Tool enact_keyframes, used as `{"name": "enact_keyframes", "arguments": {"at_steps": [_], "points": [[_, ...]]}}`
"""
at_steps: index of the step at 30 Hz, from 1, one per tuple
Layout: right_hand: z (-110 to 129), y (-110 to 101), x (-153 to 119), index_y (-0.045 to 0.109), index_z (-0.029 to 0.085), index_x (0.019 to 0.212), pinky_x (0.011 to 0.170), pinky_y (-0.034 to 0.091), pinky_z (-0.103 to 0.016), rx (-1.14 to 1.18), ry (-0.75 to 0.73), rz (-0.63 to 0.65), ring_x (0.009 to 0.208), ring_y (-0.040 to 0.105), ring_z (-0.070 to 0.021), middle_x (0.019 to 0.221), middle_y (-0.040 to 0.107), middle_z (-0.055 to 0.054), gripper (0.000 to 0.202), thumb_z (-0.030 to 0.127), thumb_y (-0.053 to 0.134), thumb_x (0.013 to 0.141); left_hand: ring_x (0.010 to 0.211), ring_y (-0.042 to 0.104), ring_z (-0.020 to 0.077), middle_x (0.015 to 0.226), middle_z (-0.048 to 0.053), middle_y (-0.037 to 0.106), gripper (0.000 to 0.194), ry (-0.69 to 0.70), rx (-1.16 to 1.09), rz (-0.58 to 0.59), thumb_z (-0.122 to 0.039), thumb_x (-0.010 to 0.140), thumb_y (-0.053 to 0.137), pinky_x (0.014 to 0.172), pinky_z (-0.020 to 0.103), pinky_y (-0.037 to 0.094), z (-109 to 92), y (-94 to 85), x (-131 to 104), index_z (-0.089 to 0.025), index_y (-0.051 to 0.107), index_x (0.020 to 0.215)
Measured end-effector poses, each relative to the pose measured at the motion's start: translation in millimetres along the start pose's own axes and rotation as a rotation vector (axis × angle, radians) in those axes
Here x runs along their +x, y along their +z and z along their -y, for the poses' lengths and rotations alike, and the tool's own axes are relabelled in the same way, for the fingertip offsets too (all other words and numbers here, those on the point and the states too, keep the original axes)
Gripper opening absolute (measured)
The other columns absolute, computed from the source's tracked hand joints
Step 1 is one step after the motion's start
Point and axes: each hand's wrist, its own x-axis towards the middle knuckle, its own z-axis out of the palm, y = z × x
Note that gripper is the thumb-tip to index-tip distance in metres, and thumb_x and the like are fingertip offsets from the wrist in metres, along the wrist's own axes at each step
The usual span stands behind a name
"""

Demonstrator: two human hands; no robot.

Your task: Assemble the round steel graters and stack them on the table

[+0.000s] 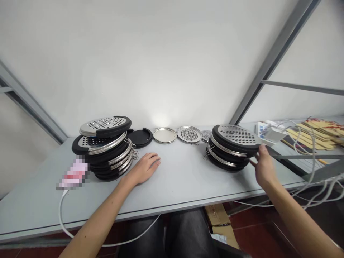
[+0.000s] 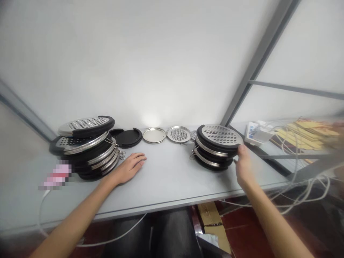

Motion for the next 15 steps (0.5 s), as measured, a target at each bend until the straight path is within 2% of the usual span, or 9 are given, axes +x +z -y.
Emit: {"name": "enact_keyframes", "arguments": {"at_steps": [2, 3, 8, 15], "points": [[1.8, 2.2, -1.7, 0.055, 0.033, 0.118, 0.083, 0.053, -0.043, 0.145, 0.274, 0.046, 0.116, 0.057, -0.0268, 0.13, 0.058, -0.006, 0.056, 0.071, 0.035, 0.083, 0.123, 0.051, 0.0241, 0.128, 0.01, 0.057, 0.04, -0.001, 0.005, 0.003, -0.038, 0.1, 0.035, 0.109, 0.043, 0.039, -0.3, -0.1, -0.1, -0.018, 0.062, 0.121], [4.7, 2.3, -2.8, 0.055, 0.035, 0.117, 0.082, 0.053, -0.042, 0.187, 0.331, 0.065, 0.118, 0.056, -0.0265, 0.133, 0.056, -0.005, 0.056, 0.073, 0.038, 0.08, 0.123, 0.051, 0.0242, 0.128, 0.011, 0.058, 0.04, 0.0, 0.006, 0.002, -0.038, 0.1, 0.035, 0.109, 0.043, 0.039, -0.4, 0.1, -0.1, -0.017, 0.062, 0.121], [18.0, -1.2, -5.7, 0.057, 0.039, 0.111, 0.077, 0.052, -0.039, 0.246, 0.402, 0.102, 0.122, 0.052, -0.0248, 0.137, 0.054, -0.001, 0.05, 0.073, 0.047, 0.074, 0.122, 0.051, 0.0248, 0.127, 0.011, 0.058, 0.04, 0.007, 0.017, -0.002, -0.038, 0.1, 0.035, 0.109, 0.044, 0.038, 0.2, 1.6, 0.3, -0.016, 0.063, 0.12], [15.1, -2.4, -3.7, 0.062, 0.038, 0.1, 0.069, 0.051, -0.037, 0.304, 0.419, 0.081, 0.125, 0.05, -0.0267, 0.141, 0.052, -0.004, 0.044, 0.07, 0.055, 0.07, 0.121, 0.051, 0.0239, 0.126, 0.01, 0.059, 0.039, 0.019, 0.017, -0.017, -0.039, 0.1, 0.035, 0.108, 0.043, 0.039, 1.6, 2.6, 0.1, -0.019, 0.063, 0.12]]}}
